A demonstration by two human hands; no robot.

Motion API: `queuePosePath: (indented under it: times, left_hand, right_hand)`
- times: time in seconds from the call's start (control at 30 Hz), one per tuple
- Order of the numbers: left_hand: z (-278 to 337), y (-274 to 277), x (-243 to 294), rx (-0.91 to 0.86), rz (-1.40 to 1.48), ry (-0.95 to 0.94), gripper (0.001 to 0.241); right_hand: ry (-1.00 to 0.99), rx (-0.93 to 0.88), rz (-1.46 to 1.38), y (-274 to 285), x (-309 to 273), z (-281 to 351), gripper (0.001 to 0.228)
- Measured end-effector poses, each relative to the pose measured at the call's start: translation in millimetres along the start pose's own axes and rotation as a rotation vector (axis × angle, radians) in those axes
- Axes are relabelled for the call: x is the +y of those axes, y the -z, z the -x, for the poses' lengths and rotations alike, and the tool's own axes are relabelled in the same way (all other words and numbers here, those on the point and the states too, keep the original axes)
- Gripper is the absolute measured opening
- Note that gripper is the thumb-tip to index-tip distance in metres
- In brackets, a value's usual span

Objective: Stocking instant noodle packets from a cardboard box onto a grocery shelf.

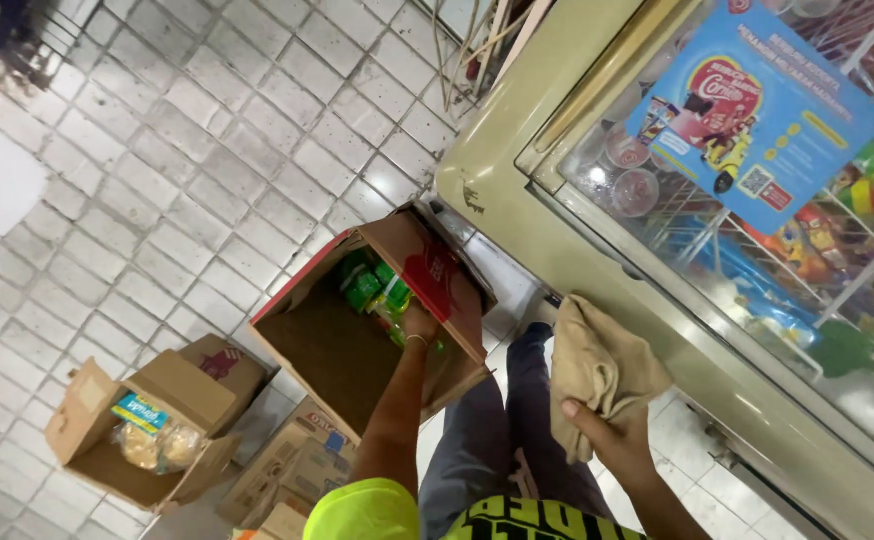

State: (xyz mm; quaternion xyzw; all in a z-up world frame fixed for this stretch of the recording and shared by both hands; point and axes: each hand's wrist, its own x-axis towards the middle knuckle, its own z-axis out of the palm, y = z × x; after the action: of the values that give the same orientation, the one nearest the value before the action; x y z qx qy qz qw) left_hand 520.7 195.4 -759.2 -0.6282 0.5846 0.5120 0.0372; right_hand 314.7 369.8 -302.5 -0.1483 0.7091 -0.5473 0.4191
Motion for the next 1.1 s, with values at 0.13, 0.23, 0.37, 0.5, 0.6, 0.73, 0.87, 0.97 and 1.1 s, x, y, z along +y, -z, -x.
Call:
queuePosePath:
  times: [0.13,0.23,0.37,0.5,0.6,0.73,0.87,0.97,1.1]
  left_hand:
    - [67,67,15,0.189,0.102,0.039,0.051]
    - [148,134,67,0.424,0.284,0.016,0.044]
    - [241,192,155,0.745,0.576,-0.231,0.050]
    - [323,212,278,0.509,1.000,-0.366,0.043]
    - [345,185,353,0.177,1.187,-0.446,0.061]
    - [375,106,465,-0.053,1.201,-0.485,0.080]
    - [385,23,527,-0.523,1.160,-0.492,0.074]
    - [369,-32,535,-0.725,1.095,-0.459,0.087]
    - [350,-65,523,-0.802,0.977,-0.403,0.102]
  right_hand:
    - [0.017,-0.166,-0.195,6,-25,3,0.072]
    - [0.018,-0.263,-0.377,20,-39,5,0.082]
    - [0.100,-0.350,-0.539,53,-61,1,0.085]
    - [0.165,-0.391,-0.654,106,-64,-9,0.081]
    - [0.205,-0.310,-0.548,149,-96,0,0.063]
    - [0.197,0.130,-0.520,236,18,-22,0.067]
    - [0.242,0.350,-0.328,301,80,-42,0.069]
    - [0.292,0.454,-0.284,321,54,-46,0.068]
    - [0.390,0.589,-0.121,329,25,-58,0.065]
